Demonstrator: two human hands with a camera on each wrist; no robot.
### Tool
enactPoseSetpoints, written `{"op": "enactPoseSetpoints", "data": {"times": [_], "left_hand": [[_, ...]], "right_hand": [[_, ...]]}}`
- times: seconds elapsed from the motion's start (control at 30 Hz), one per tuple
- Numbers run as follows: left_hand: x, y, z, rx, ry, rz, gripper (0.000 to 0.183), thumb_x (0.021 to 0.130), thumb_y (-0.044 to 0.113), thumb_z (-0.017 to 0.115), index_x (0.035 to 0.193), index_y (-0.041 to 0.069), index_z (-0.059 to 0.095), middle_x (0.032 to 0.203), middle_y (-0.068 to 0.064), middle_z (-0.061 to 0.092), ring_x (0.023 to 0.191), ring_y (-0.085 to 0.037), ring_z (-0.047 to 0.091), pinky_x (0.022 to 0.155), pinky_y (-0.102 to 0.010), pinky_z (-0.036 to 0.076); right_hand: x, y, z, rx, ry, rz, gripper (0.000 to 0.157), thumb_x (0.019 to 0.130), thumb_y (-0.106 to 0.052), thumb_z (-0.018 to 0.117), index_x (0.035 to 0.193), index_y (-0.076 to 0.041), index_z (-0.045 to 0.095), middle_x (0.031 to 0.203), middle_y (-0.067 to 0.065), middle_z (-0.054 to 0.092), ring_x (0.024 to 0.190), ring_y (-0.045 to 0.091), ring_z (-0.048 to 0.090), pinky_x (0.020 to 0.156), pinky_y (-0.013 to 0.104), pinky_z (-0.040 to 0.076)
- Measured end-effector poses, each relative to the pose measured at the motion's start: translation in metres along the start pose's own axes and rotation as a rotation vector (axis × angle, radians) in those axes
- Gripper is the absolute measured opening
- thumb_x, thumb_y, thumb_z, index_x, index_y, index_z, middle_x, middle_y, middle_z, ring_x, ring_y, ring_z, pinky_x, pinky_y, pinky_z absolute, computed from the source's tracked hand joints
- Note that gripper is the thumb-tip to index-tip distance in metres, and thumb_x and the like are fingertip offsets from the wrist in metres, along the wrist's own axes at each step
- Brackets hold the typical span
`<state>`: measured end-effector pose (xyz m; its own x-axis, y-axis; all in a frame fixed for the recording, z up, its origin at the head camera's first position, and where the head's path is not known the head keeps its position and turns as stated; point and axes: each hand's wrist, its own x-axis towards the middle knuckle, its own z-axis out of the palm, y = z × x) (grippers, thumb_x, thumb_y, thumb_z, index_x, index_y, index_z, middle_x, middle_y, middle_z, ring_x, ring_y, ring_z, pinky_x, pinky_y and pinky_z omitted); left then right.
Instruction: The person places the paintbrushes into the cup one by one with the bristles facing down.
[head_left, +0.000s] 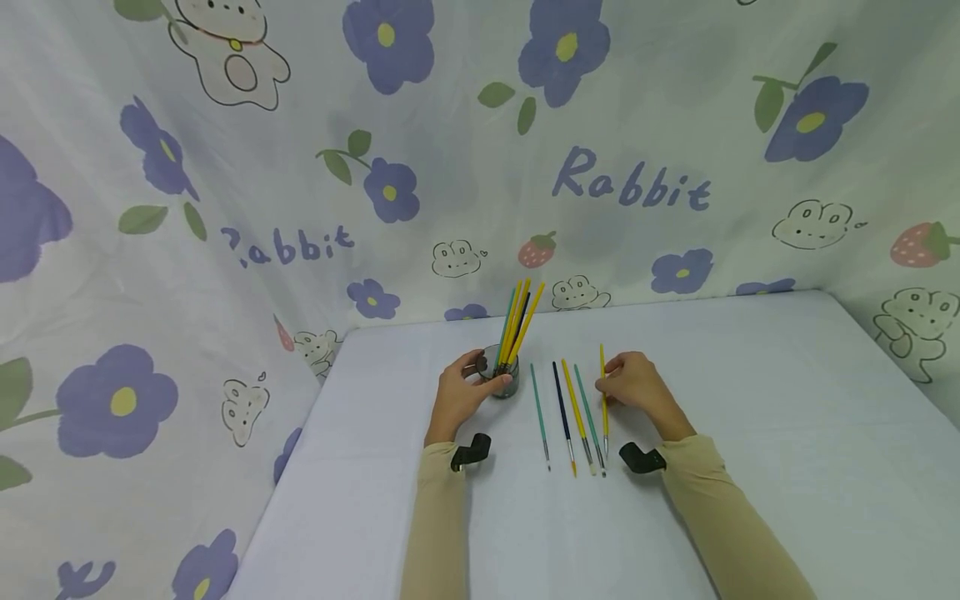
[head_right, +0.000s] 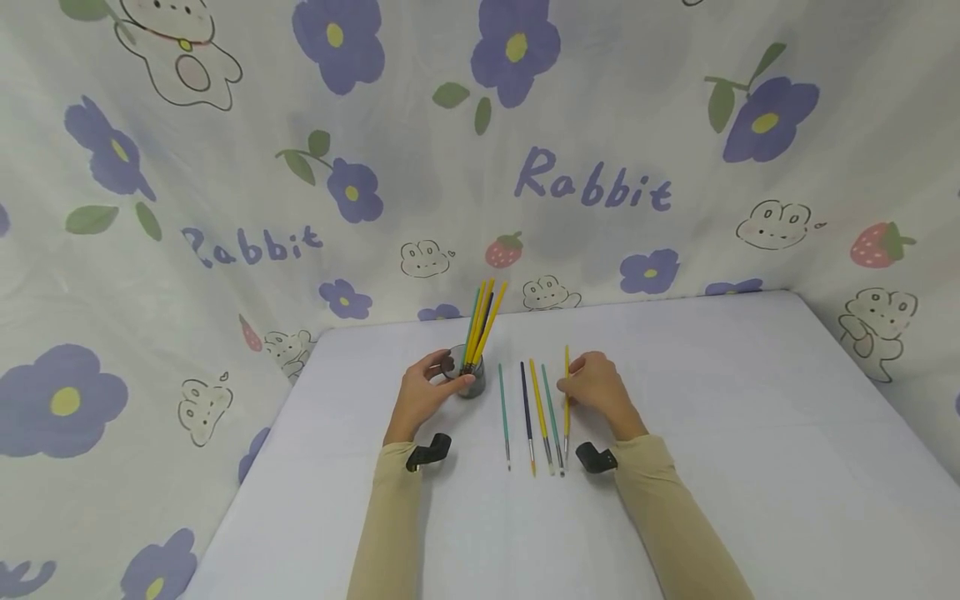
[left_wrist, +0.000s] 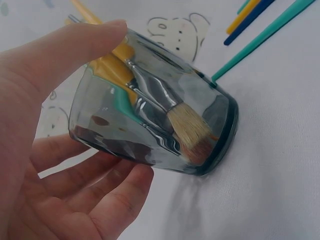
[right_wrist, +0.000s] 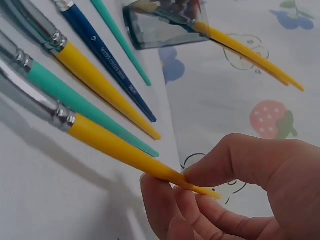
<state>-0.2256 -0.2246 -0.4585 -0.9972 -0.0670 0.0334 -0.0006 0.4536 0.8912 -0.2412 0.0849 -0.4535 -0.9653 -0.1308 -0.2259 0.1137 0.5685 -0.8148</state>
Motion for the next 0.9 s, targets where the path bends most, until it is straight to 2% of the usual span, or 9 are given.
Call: {"op": "enactPoseSetpoints", "data": {"times": [0.17, 0.47, 0.7, 0.77, 0.9], "left_hand": [[-0.001, 0.000, -0.001, 0.004, 0.008, -0.010, 0.084, 0.078, 0.042, 0.090, 0.149, 0.013, 0.056, 0.144, -0.014, 0.060, 0.138, -0.034, 0.058, 0.109, -0.042, 0.058], [-0.001, 0.000, -0.002, -0.006, 0.000, 0.004, 0.085, 0.079, 0.043, 0.089, 0.150, 0.011, 0.055, 0.145, -0.016, 0.059, 0.137, -0.035, 0.058, 0.108, -0.042, 0.058], [-0.002, 0.002, -0.001, -0.012, 0.002, -0.005, 0.085, 0.079, 0.041, 0.090, 0.150, 0.011, 0.055, 0.146, -0.016, 0.059, 0.138, -0.035, 0.057, 0.109, -0.043, 0.057], [-0.002, 0.002, -0.001, -0.011, 0.000, -0.007, 0.084, 0.079, 0.040, 0.090, 0.150, 0.011, 0.055, 0.146, -0.016, 0.058, 0.138, -0.035, 0.057, 0.109, -0.043, 0.057], [-0.002, 0.002, -0.001, -0.007, 0.003, -0.008, 0.084, 0.079, 0.040, 0.090, 0.150, 0.011, 0.055, 0.145, -0.016, 0.059, 0.138, -0.035, 0.058, 0.109, -0.043, 0.057]], "right_hand": [[0.000, -0.002, -0.003, 0.084, 0.005, -0.001, 0.043, 0.091, -0.012, 0.069, 0.125, 0.011, 0.059, 0.110, 0.024, 0.071, 0.071, 0.015, 0.074, 0.064, 0.027, 0.063], [-0.001, -0.004, -0.009, 0.284, 0.011, 0.022, 0.041, 0.093, -0.010, 0.067, 0.129, 0.007, 0.056, 0.110, 0.019, 0.072, 0.072, 0.013, 0.075, 0.067, 0.026, 0.065], [-0.005, -0.009, -0.016, 0.448, 0.022, -0.014, 0.043, 0.096, -0.008, 0.065, 0.133, 0.009, 0.051, 0.119, 0.026, 0.071, 0.073, 0.011, 0.077, 0.069, 0.025, 0.066], [-0.006, -0.012, -0.018, 0.479, 0.031, -0.016, 0.043, 0.096, -0.008, 0.066, 0.133, 0.009, 0.050, 0.112, 0.021, 0.073, 0.073, 0.009, 0.077, 0.069, 0.024, 0.066], [-0.007, -0.020, -0.021, 0.525, 0.063, -0.027, 0.042, 0.096, -0.009, 0.067, 0.131, 0.007, 0.050, 0.094, 0.001, 0.073, 0.071, 0.007, 0.076, 0.069, 0.023, 0.066]]}}
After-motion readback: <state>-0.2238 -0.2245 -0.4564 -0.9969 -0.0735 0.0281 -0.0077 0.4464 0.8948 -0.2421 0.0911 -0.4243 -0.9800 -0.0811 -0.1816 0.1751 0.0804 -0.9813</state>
